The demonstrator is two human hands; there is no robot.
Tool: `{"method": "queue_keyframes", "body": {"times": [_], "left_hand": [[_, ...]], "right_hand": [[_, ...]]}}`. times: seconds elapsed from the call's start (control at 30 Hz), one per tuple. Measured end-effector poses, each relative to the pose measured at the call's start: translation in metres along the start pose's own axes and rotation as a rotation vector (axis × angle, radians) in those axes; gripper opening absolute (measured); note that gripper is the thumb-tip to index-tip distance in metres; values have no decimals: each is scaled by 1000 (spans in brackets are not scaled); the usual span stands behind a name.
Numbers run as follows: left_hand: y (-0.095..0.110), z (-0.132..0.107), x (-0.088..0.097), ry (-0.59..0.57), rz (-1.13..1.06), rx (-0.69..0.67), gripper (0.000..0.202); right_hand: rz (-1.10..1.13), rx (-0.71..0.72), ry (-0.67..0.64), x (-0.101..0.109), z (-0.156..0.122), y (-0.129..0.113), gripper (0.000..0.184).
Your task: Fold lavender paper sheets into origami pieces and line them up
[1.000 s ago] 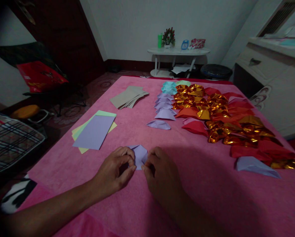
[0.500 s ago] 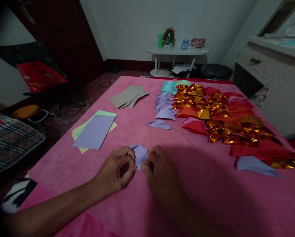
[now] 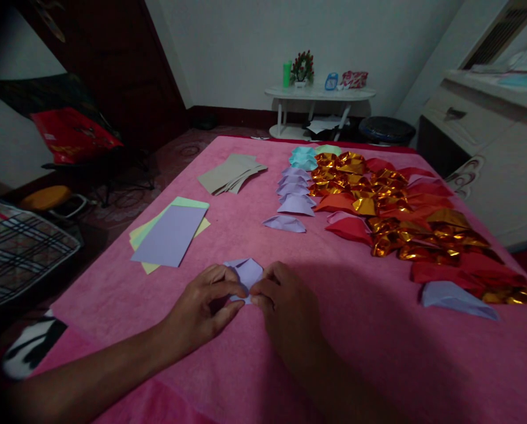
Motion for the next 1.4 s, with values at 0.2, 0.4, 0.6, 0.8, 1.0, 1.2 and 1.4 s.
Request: {"method": "queue_keyframes", "body": {"times": [0.2,0.4,0.6,0.8,1.0,1.2,1.4], "left_hand": [[5,-8,12,41,-44,-98,24],[0,7,39,107,48,-196,44],[-3,22,29,-129,49,-297,46],[21,4,9,-309,205,-464,35],[25,8,-5,-304,175,-379,26],[32,14,-17,-337,303,-454,26],[39,11,-27,-343,321,-543,25]], "right_hand": [[-276,194,22,-1,-10,-22,9],[-568,360,32,-17,-17,-47,12],[-523,556,63,-9,-23,-49,21],[-319,737,-54,23,-18,-13,26],[-245,806,-106,35,-12,11,30],[-156,629,-194,35,8,17,27],[-358,626,-128,33,4,5,27]]}}
Point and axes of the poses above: each hand's wrist, its own z-axis towards the middle knuckle, its own x-axis out of the back of the hand, y = z × x, the point moved 10 cm from there along z, towards the middle knuckle, and after that the axes turned 1 degree about y, right-handed, at the moved point
